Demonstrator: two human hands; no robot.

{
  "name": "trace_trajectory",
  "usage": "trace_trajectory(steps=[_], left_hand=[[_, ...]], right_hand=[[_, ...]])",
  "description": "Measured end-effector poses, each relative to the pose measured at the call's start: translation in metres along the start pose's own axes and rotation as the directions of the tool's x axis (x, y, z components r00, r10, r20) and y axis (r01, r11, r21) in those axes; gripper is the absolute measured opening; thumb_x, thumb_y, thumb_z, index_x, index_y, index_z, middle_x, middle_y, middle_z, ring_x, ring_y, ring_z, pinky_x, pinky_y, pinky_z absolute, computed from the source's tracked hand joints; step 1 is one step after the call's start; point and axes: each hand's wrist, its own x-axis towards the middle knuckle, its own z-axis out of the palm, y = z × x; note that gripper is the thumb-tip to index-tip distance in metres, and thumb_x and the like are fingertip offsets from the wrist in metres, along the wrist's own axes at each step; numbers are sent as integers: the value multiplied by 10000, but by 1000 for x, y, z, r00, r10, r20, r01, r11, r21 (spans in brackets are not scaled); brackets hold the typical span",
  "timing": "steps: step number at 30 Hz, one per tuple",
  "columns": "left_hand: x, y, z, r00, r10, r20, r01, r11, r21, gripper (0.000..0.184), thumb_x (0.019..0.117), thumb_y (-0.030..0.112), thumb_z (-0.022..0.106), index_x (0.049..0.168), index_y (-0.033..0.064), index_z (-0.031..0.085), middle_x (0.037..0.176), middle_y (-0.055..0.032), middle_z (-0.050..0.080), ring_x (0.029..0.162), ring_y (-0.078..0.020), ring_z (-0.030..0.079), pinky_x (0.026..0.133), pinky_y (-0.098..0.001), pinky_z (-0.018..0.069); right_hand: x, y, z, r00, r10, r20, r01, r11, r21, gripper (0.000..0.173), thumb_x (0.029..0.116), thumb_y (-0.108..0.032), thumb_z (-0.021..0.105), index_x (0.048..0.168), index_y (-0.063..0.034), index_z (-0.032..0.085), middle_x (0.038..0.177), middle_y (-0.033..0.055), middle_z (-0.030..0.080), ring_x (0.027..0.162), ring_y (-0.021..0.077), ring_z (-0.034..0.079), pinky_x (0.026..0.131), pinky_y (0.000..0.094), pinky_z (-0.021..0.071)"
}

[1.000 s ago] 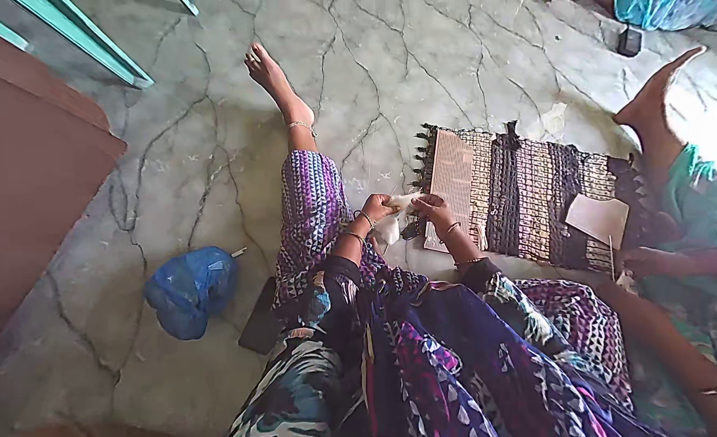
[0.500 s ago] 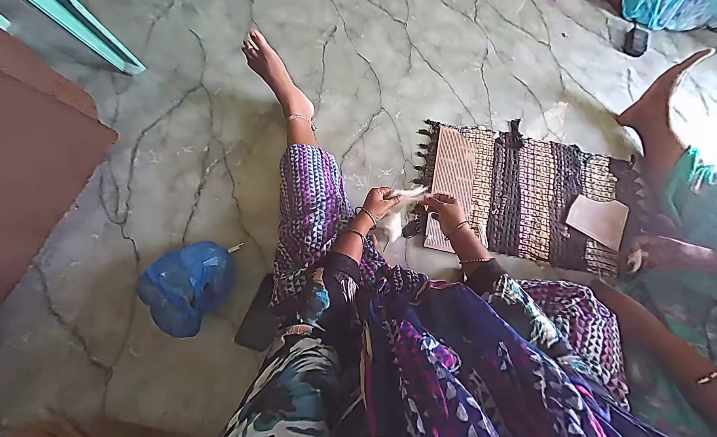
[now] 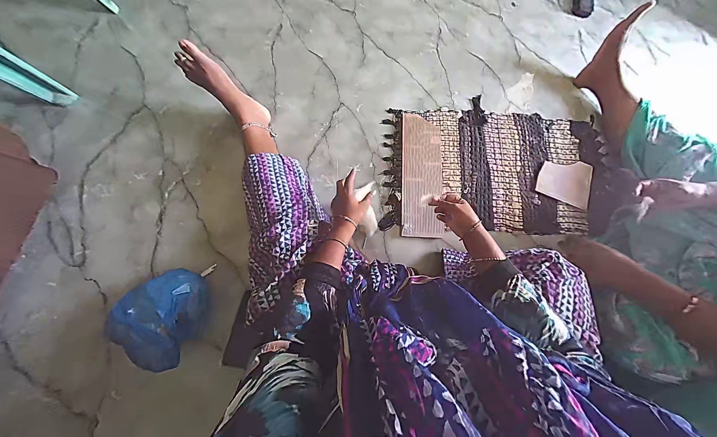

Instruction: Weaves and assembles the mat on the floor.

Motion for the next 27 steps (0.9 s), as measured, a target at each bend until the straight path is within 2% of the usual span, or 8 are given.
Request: trace_trajectory(steps=[4,5,6,8,12,16,22,27], left_hand=[[-15,35,13,969,172,176,-96,922,-374,592,1012,272,668,1516,22,485,1488,-195,563,1364,-322,553,1141,-510,430],[-17,39,14,940,178,290,-29,892,-452,545,1036,259,623,1518,43,489,1475,-152,586,1290,-230,597,1065,-410,481],[-17,39,17,900,189,394,44,857,-514,488,1051,242,583,1503,75,509,1403,-93,636,1055,-107,622,832,-284,504],[-12,31,26,802,241,547,200,754,-625,380,1048,177,571,1415,79,567,1127,2,695,630,32,471,513,-149,371],[-8,23,39,696,264,668,340,698,-630,161,996,50,617,1146,39,676,801,49,652,491,56,414,446,-114,352],[-9,17,48,730,205,652,354,702,-618,70,954,9,643,910,56,670,668,66,612,463,52,423,434,-120,354],[-8,8,50,801,90,593,347,736,-581,40,935,14,697,904,31,679,655,46,574,483,24,429,455,-141,366],[-6,7,53,806,72,587,319,783,-534,39,929,29,715,913,17,683,690,34,592,504,20,434,474,-147,367]], right_hand=[[-11,-1,0,983,-34,178,25,998,52,199,1040,8,496,899,-59,620,808,-5,683,658,54,593,656,221,521],[-13,-2,0,971,-50,235,35,997,66,234,1035,20,478,882,-67,633,795,-14,688,647,44,590,649,212,518],[-14,-3,-1,955,-72,286,52,996,76,258,1026,27,471,868,-69,651,784,-20,690,639,36,590,646,204,520],[-14,-5,-2,925,-110,363,85,993,84,270,1009,28,479,846,-76,668,748,-34,679,620,23,578,638,191,514],[-6,1,-10,903,-109,415,78,993,92,275,995,26,494,812,-89,664,694,-50,645,606,22,568,625,192,509],[6,10,-11,904,-73,421,49,996,68,279,1006,14,486,811,-106,645,689,-65,640,612,21,575,623,199,508],[4,10,-1,973,-17,230,14,1000,12,208,1047,-44,515,879,-90,628,777,-37,667,615,29,555,609,200,494],[14,22,1,964,-21,267,18,1000,17,175,1026,-20,556,890,-68,653,744,-39,663,609,27,571,606,203,504]])
